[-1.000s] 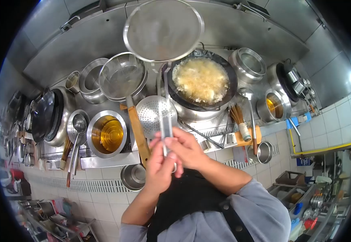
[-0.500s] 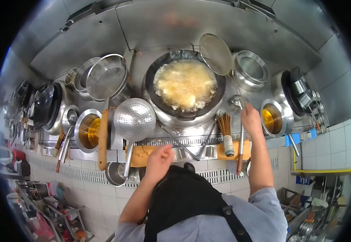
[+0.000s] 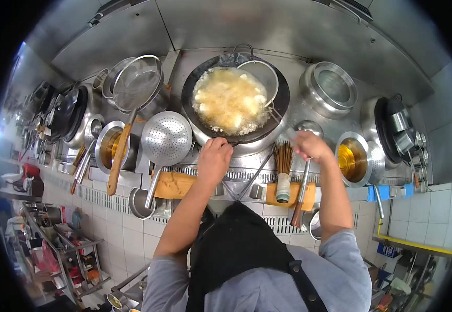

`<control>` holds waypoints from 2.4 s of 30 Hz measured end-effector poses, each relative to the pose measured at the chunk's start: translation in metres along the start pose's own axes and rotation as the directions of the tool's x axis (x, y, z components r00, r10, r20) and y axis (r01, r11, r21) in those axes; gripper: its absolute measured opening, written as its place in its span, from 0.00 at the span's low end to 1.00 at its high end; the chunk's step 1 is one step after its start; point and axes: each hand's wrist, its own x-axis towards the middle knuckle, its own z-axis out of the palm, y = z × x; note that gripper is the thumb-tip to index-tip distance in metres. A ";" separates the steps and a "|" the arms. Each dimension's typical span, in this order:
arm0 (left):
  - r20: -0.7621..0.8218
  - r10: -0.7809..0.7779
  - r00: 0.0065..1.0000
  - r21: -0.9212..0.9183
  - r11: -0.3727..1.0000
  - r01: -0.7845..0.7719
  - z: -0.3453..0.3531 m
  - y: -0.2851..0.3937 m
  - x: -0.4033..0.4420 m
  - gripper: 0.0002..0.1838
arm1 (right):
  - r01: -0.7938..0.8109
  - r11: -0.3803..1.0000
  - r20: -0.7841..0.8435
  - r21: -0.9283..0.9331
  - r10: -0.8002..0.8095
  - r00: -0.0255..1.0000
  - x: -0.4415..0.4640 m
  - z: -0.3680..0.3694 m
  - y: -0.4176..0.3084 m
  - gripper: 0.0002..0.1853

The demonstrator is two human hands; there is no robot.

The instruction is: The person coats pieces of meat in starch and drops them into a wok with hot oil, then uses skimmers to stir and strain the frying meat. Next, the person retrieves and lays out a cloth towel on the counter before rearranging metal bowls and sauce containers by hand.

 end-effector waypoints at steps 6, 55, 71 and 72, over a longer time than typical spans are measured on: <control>-0.035 -0.054 0.998 -0.050 0.997 0.053 -0.009 0.016 -0.015 0.09 | -0.064 0.943 0.180 0.326 0.005 0.984 -0.001 0.038 0.009 0.15; 0.539 -0.841 -0.048 0.000 -0.058 0.998 -0.097 -0.251 -0.522 0.12 | -0.009 0.815 -0.593 -0.580 -0.415 0.690 -0.060 0.059 -0.034 0.24; 0.546 -0.829 0.124 -0.098 0.084 0.992 -0.063 -0.241 -0.489 0.13 | -0.068 0.946 -0.020 0.318 0.079 0.997 -0.008 0.087 -0.016 0.15; 0.567 -0.820 0.082 -0.064 0.055 0.996 -0.065 -0.240 -0.491 0.13 | -0.041 0.931 -0.019 0.363 0.051 0.999 -0.010 0.090 -0.015 0.16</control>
